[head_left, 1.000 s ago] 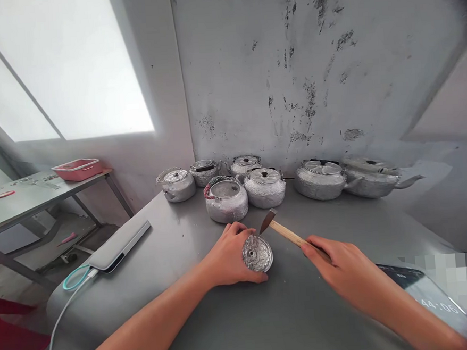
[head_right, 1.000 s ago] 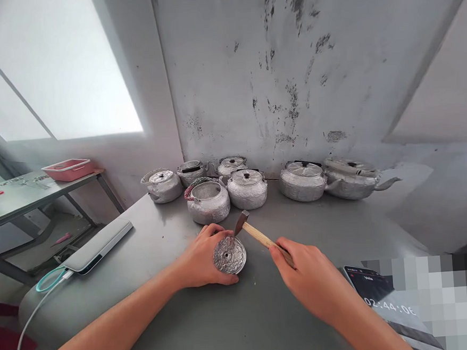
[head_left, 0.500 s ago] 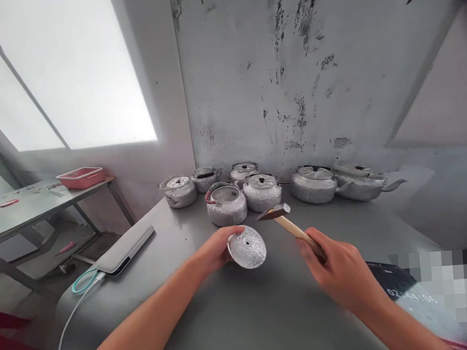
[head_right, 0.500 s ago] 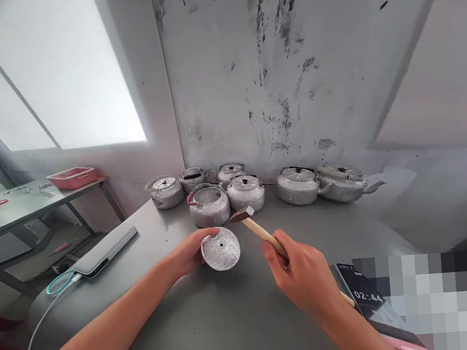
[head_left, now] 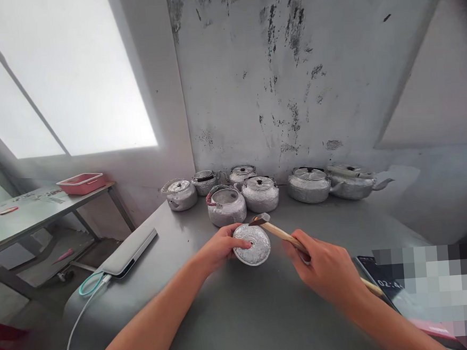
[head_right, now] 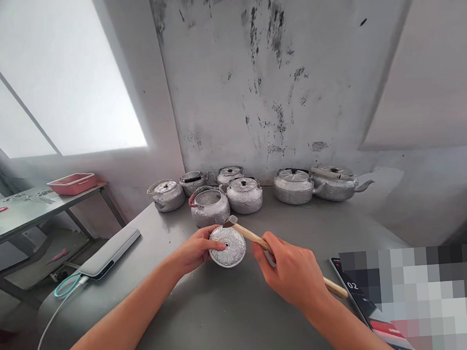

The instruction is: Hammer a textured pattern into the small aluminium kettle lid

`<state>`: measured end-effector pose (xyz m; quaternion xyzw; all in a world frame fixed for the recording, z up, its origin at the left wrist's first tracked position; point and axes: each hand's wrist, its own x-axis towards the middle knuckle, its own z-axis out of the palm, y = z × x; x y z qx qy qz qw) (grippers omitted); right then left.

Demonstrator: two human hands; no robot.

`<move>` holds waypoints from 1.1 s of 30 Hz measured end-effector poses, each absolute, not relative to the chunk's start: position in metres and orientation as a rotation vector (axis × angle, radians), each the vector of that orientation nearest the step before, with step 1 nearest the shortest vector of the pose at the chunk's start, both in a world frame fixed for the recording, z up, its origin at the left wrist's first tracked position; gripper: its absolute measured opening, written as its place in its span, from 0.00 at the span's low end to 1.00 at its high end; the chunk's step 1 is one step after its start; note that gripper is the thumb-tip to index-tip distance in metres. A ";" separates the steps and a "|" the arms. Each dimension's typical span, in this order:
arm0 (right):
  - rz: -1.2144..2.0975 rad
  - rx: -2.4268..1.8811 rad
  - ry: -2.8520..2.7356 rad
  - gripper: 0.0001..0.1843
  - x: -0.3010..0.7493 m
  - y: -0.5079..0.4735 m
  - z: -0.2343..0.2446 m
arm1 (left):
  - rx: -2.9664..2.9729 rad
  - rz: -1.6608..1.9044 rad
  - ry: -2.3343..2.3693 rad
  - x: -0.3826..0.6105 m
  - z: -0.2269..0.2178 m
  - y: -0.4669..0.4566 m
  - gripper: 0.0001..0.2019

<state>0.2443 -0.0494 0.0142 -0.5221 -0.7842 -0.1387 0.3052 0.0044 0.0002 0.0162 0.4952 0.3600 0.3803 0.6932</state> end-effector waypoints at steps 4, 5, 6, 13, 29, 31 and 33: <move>-0.400 -1.398 -2.023 0.17 0.246 -0.050 0.019 | 1.130 0.816 0.835 0.003 0.014 0.003 0.26; -0.405 -1.404 -2.015 0.17 0.247 -0.051 0.020 | 1.137 0.797 0.845 0.002 0.013 0.003 0.25; -0.406 -1.410 -2.009 0.17 0.247 -0.051 0.021 | 1.144 0.774 0.854 0.002 0.013 0.004 0.24; -0.391 -1.450 -2.025 0.17 0.247 -0.053 0.022 | 1.243 0.713 0.909 -0.002 0.007 0.005 0.28; -0.379 -1.478 -2.102 0.19 0.246 -0.054 0.022 | 1.874 0.994 1.191 -0.004 0.016 0.005 0.17; -0.376 -1.501 -2.094 0.19 0.247 -0.053 0.021 | 1.915 1.055 1.256 -0.007 0.016 0.009 0.18; -0.371 -1.524 -2.088 0.19 0.248 -0.052 0.021 | 1.942 1.085 1.311 -0.010 0.016 0.012 0.18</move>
